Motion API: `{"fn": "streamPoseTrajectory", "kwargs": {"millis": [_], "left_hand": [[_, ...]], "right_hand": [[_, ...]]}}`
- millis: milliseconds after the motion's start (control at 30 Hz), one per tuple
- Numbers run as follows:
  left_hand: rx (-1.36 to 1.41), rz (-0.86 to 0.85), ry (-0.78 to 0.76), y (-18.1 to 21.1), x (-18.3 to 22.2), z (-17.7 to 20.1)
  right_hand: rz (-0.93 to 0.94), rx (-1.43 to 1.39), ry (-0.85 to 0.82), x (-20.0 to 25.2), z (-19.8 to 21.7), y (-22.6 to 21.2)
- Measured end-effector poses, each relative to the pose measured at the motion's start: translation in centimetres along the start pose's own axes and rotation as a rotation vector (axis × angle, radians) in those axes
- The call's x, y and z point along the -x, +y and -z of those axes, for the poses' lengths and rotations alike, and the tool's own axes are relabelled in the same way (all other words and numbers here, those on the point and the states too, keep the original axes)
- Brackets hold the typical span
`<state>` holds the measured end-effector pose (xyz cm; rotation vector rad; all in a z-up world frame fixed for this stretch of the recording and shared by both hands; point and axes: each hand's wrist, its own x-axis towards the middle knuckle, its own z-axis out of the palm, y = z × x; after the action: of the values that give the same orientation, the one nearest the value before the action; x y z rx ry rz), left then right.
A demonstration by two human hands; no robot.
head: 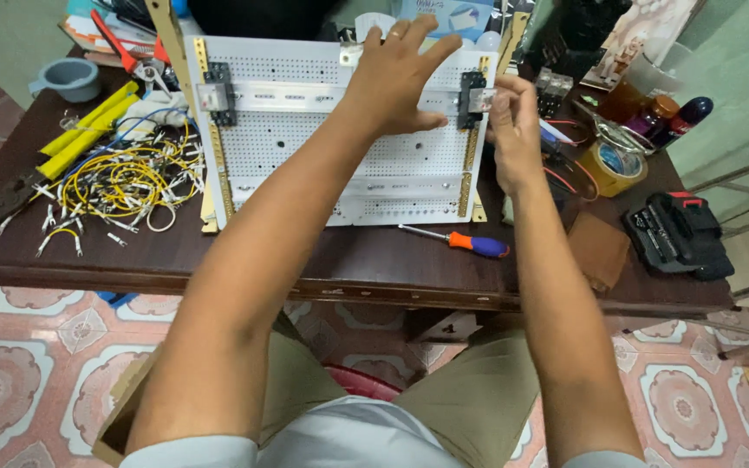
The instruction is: Mounting electrical relays onto a DIN rail on a control panel
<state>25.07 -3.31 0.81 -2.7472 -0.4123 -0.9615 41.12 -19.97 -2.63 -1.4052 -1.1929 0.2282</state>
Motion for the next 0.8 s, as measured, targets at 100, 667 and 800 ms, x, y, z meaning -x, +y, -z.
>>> {"fn": "streamPoseTrajectory", "kwargs": {"millis": [100,667,800], "left_hand": [[-0.067,-0.030,0.076,-0.4,0.2,-1.8],[-0.401,-0.162,0.196,0.6,1.1,-1.0],[-0.363,-0.190,0.235,0.7,1.2,-0.8]], "right_hand": [[-0.019,-0.189,-0.123,0.4,0.1,0.8],[-0.056,-0.172,-0.080,0.8,-1.3,4.7],[-0.028,-0.030,-0.020,1.4,-1.2,2.5]]}}
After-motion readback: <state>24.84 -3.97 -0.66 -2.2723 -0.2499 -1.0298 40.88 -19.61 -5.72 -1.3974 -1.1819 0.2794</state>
